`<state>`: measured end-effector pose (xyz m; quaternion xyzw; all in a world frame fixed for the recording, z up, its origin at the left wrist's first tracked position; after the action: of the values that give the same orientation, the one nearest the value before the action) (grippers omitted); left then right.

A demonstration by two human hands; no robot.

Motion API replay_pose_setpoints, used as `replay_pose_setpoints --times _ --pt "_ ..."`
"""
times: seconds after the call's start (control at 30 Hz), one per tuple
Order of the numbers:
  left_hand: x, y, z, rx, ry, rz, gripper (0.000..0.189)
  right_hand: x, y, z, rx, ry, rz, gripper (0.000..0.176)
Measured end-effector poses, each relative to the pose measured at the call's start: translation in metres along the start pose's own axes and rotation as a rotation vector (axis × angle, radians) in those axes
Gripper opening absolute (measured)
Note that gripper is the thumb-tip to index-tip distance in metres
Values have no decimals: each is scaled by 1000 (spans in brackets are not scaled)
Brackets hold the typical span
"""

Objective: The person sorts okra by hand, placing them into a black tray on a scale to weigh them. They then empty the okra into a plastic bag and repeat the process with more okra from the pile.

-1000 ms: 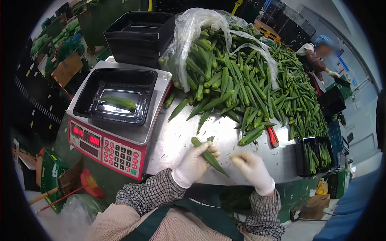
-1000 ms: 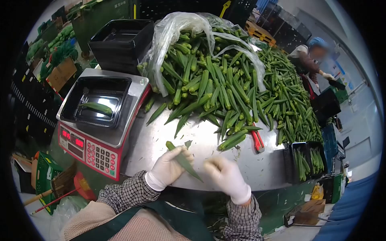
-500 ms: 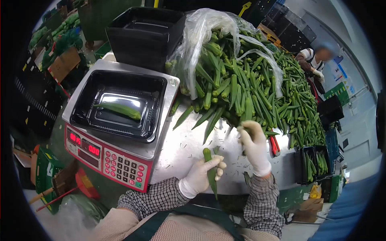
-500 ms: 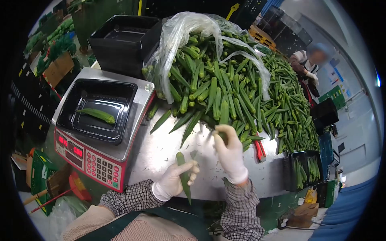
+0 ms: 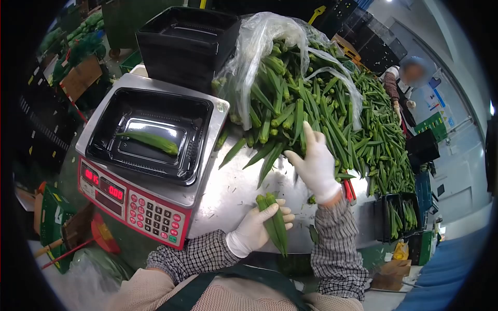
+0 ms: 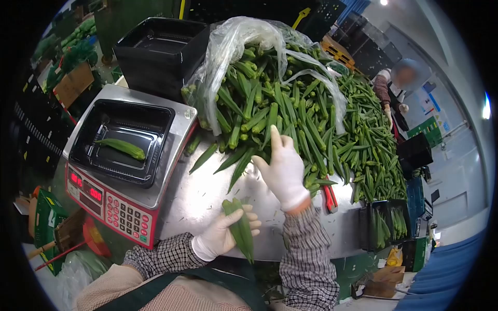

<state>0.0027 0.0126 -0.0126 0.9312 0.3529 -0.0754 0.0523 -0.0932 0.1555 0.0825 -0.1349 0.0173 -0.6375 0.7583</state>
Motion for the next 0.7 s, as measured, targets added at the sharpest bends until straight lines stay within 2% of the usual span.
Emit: replay_pose_setpoints --times 0.03,0.1,0.17,0.2,0.23,0.3,0.4,0.43,0.5,0.53,0.63,0.67,0.7 --pt "-1 0 -1 -1 -19 -5 40 1 -13 -9 91 85 -85 63" --pt "-4 2 -2 -3 -52 -13 43 -13 -27 -17 170 184 -87 54" --pt "-6 2 -1 -2 -35 -11 39 -31 -23 -13 -4 66 -69 40" --pt "-3 2 -1 0 -16 -8 38 -46 -18 -10 -220 -33 41 30" --pt "-2 3 -1 5 -13 -4 38 -53 -9 -1 -265 -195 -18 26" --pt "-3 2 -2 17 -13 11 39 -56 22 25 -133 -988 -369 27" --pt "-1 3 -1 28 -59 -27 48 -47 72 31 -178 -1329 -360 27" --pt "-2 3 -2 27 -34 -60 46 -39 89 27 -166 -1372 -365 27" --pt "-3 3 -5 24 13 -129 41 -14 118 23 -38 -1318 -378 27" --pt "-4 3 -6 5 43 -148 41 -5 134 21 105 -1299 -411 24" --pt "-7 2 -5 -41 86 -161 39 1 142 46 687 -968 5 21" --pt "-8 3 -3 -47 73 -131 39 -4 140 47 627 -967 27 20" --pt "-8 4 -2 -52 60 -97 39 -8 131 44 480 -855 25 21"
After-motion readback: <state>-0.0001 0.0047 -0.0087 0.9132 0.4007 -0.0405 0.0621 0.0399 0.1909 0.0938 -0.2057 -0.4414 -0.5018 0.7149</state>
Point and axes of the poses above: each hand's wrist, its own y-axis away from the middle knuckle, its own z-axis out of the back of the hand, x = y × z, the point moved 1 cm from there along -y, towards the middle knuckle, and after that the axes turned 13 degrees about x, right-handed, at the moved point
